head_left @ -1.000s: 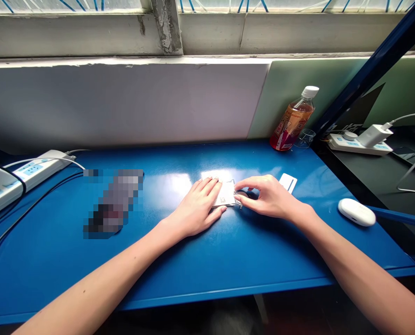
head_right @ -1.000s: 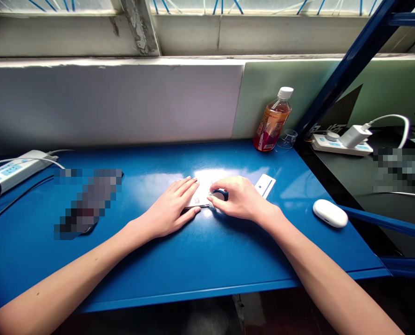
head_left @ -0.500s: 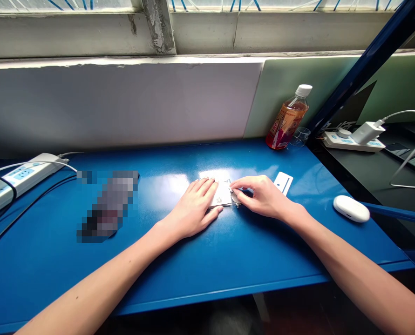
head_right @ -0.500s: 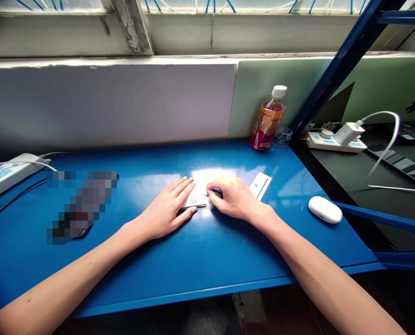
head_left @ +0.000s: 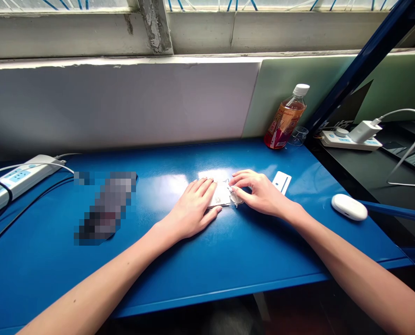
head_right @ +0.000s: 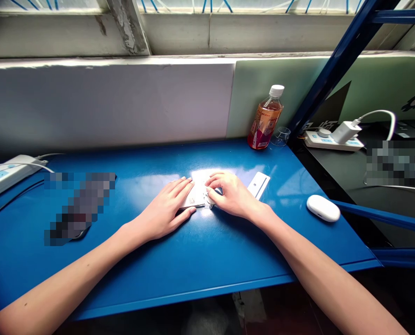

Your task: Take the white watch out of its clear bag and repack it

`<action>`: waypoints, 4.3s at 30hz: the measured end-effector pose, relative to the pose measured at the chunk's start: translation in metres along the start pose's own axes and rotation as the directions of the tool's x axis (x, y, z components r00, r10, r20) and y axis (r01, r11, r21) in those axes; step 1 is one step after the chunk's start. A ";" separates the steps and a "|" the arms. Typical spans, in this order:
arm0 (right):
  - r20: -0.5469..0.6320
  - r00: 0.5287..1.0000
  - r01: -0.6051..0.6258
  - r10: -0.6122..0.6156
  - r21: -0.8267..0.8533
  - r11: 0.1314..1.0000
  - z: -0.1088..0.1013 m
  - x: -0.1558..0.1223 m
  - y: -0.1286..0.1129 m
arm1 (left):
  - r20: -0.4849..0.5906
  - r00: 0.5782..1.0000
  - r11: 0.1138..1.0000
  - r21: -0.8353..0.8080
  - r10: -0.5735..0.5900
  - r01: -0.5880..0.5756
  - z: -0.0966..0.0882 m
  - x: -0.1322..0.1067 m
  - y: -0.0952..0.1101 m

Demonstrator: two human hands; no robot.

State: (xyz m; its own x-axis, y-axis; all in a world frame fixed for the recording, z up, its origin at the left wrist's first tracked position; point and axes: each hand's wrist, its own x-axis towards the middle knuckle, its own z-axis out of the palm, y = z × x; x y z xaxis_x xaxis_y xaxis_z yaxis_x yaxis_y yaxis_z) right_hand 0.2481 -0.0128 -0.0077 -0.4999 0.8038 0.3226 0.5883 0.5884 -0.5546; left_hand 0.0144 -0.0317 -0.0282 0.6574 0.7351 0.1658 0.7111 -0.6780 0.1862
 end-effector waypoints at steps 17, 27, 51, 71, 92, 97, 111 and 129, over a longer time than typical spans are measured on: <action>0.119 0.993 -0.027 0.024 0.026 0.999 -0.006 -0.002 -0.009 | 0.001 0.999 0.998 -0.014 0.053 -0.053 -0.007 -0.001 -0.001; 0.141 0.989 0.039 -0.039 0.003 0.999 -0.007 -0.006 -0.008 | -0.004 0.998 0.997 0.044 0.060 -0.060 -0.003 0.000 0.002; 0.283 0.952 0.193 -0.114 -0.268 0.944 -0.004 -0.011 -0.018 | -0.040 0.998 0.999 0.002 0.043 -0.043 0.001 0.000 0.002; 0.187 0.982 0.066 -0.012 -0.284 0.957 0.008 -0.016 -0.026 | -0.029 0.998 0.998 0.010 0.055 -0.055 0.000 0.001 0.001; 0.232 0.972 0.039 -0.032 -0.025 0.999 -0.006 -0.016 -0.021 | -0.053 0.997 0.998 -0.020 0.058 -0.059 0.000 0.000 0.001; 0.329 0.943 0.119 -0.054 -0.182 0.976 -0.006 -0.027 -0.028 | -0.039 0.997 0.998 0.003 0.068 -0.068 -0.002 0.000 0.001; 0.331 0.943 0.060 0.035 -0.273 0.960 0.001 -0.024 -0.036 | -0.022 0.997 0.997 0.028 0.074 -0.073 -0.001 0.001 0.001; 0.231 0.971 0.125 -0.057 -0.290 0.949 0.009 -0.025 -0.035 | -0.032 0.998 0.999 -0.018 0.050 -0.051 0.001 0.001 0.002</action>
State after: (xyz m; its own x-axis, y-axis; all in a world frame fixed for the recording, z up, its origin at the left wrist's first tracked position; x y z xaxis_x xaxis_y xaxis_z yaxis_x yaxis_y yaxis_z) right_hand 0.2340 -0.0547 -0.0036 -0.6660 0.7267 0.1681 0.6801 0.6842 -0.2634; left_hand 0.0170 -0.0320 -0.0288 0.6837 0.7000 0.2063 0.6723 -0.7141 0.1952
